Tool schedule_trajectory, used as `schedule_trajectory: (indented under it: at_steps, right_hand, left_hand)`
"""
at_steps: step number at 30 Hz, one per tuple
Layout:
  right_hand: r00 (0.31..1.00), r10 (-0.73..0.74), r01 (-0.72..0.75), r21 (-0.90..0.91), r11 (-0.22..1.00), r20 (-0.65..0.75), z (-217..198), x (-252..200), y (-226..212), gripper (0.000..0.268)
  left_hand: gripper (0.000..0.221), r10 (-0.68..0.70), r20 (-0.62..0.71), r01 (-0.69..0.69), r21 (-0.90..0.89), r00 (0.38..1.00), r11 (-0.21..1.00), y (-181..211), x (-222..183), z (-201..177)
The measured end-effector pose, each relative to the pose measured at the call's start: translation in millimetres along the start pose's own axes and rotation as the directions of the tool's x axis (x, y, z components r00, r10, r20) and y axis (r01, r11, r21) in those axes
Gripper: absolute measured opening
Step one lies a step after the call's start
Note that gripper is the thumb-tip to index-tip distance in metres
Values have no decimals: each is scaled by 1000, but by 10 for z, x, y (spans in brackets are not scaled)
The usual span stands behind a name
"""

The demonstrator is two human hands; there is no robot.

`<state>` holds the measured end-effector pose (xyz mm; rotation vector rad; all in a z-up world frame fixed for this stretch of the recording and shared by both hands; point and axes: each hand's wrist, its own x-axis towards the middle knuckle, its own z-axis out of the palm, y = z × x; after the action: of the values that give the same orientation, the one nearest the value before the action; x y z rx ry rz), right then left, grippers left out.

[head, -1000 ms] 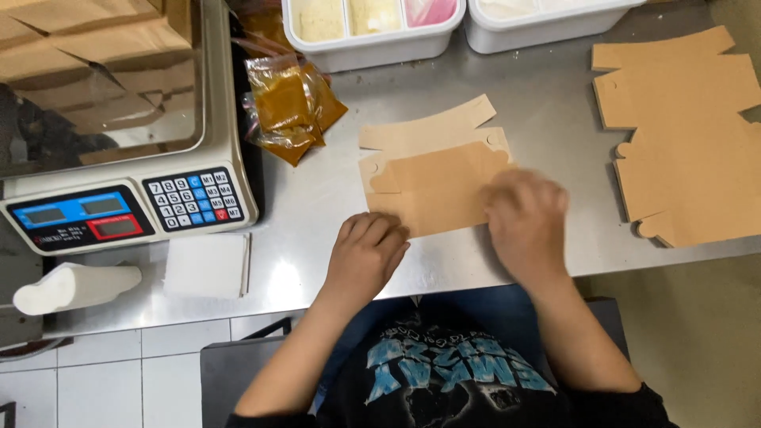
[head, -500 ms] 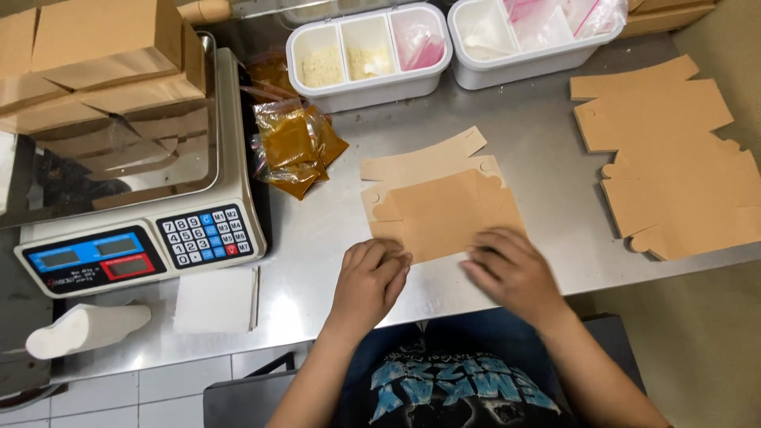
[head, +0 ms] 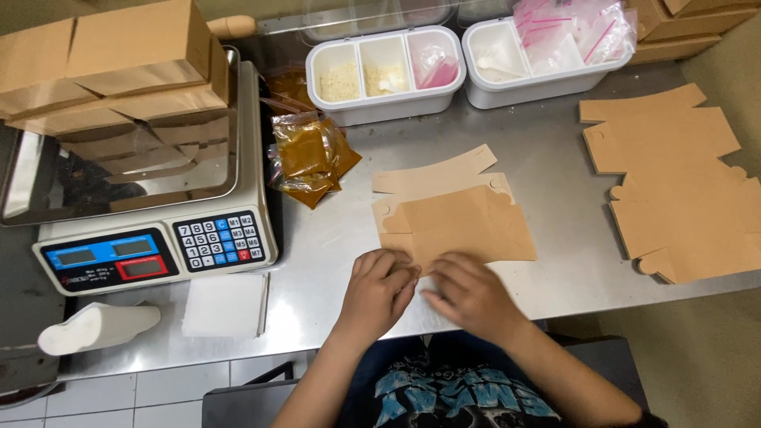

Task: The person assembles a flat cardboard box blank by folding along pre-scored lines and pressing the flaps to form a three-dimensional box. The person handles the cardboard by hand on a stainless steel work surface.

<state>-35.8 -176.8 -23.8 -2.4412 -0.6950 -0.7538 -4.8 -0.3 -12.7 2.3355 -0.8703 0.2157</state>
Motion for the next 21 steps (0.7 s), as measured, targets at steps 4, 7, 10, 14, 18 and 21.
schedule_trajectory:
  at_steps: [4,7,10,14,18,21]
  right_hand:
    - [996,-84,83,40,996,34,30,124,-51,7]
    - [999,-38,37,23,999,17,-130,88,22,6]
    - [997,72,-74,-57,996,-28,-242,-173,272,4]
    - [978,197,-205,-174,963,-63,-497,-386,501,5]
    - [979,186,-201,-240,950,-87,-501,-348,439,4]
    - [989,116,-133,-193,972,-93,-241,-299,341,2]
  left_hand:
    - [10,-24,18,24,-21,1000,999,-20,-10,5]
    - [11,-36,11,36,-38,999,999,35,12,-47]
    - [10,-40,11,41,-46,999,998,34,10,-37]
    - [9,-32,19,33,-67,999,997,23,20,-31]
    - [9,-49,29,51,-66,998,996,41,43,-51]
    - [9,-50,30,52,-59,998,997,33,21,-39]
